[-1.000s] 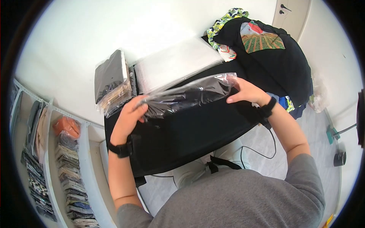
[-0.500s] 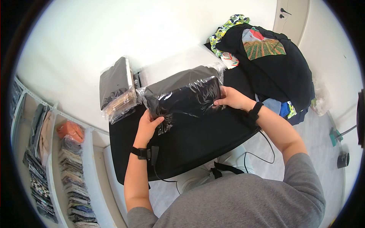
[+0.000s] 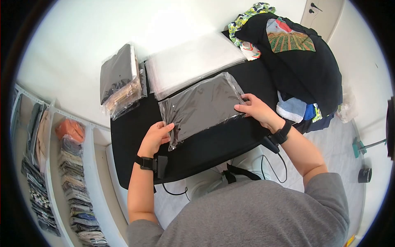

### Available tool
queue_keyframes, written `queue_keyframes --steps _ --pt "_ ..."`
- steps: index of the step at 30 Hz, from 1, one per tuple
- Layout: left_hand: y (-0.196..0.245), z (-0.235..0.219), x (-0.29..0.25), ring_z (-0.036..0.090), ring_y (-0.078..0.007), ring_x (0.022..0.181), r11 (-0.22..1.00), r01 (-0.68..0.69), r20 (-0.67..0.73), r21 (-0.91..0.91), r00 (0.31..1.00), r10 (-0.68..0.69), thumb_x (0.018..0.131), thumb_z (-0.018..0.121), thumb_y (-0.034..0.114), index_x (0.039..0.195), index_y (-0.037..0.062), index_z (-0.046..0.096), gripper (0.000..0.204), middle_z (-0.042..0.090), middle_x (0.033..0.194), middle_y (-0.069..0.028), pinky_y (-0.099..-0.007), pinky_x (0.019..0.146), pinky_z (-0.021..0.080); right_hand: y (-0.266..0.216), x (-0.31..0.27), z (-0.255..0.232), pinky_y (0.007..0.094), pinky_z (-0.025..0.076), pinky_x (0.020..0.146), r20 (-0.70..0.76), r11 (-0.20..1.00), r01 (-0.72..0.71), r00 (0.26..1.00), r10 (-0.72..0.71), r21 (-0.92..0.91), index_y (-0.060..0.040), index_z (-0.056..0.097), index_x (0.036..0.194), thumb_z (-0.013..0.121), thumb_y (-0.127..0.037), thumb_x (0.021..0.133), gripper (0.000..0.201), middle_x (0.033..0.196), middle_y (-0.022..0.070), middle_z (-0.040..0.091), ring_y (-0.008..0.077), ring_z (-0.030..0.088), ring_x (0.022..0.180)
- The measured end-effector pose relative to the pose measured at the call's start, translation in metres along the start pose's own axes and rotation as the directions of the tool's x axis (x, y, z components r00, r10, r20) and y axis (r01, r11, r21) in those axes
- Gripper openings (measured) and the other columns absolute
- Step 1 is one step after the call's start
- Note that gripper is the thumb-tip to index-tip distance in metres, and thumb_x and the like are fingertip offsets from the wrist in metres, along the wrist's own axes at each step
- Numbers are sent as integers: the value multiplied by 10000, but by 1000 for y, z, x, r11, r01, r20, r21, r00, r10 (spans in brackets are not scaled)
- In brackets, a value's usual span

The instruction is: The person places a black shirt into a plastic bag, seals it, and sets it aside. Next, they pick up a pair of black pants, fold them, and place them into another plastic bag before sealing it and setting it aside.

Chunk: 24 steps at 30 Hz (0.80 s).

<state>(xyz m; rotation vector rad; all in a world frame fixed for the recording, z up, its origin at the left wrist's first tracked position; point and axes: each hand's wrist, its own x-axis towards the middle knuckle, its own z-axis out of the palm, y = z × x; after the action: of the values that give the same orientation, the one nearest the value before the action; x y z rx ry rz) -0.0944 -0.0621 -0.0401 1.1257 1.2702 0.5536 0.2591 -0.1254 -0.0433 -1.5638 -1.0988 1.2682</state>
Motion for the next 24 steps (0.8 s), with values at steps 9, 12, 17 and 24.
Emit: queue_keyframes --steps 9,12,17,24 --pt "0 7 -3 583 -75 728 996 -45 9 79 999 44 840 664 328 1043 63 555 351 617 867 11 -217 660 471 12 -10 0 205 450 575 -57 1000 11 998 -10 20 42 553 1070 720 -333 796 494 732 38 600 89 553 617" --pt "-4 -7 5 541 -81 645 906 121 180 -405 982 -50 839 652 402 989 85 573 359 582 773 19 -231 625 454 11 -10 0 193 451 563 -27 997 -16 999 18 78 18 608 934 703 -334 813 384 710 28 595 83 555 589" --pt "17 18 -4 627 -156 786 819 124 177 -560 984 -28 883 596 383 1019 82 611 330 651 933 -37 -304 730 505 12 -10 3 194 463 590 -59 991 -39 997 47 126 -16 619 894 682 -332 834 328 729 20 594 82 564 606" --pt "11 23 3 627 -201 926 927 83 207 -365 978 -5 871 620 222 1123 4 567 338 652 1009 -75 -349 833 496 16 -11 -4 202 471 601 -24 975 -52 998 58 216 -16 614 913 678 -304 842 303 764 20 597 89 572 615"
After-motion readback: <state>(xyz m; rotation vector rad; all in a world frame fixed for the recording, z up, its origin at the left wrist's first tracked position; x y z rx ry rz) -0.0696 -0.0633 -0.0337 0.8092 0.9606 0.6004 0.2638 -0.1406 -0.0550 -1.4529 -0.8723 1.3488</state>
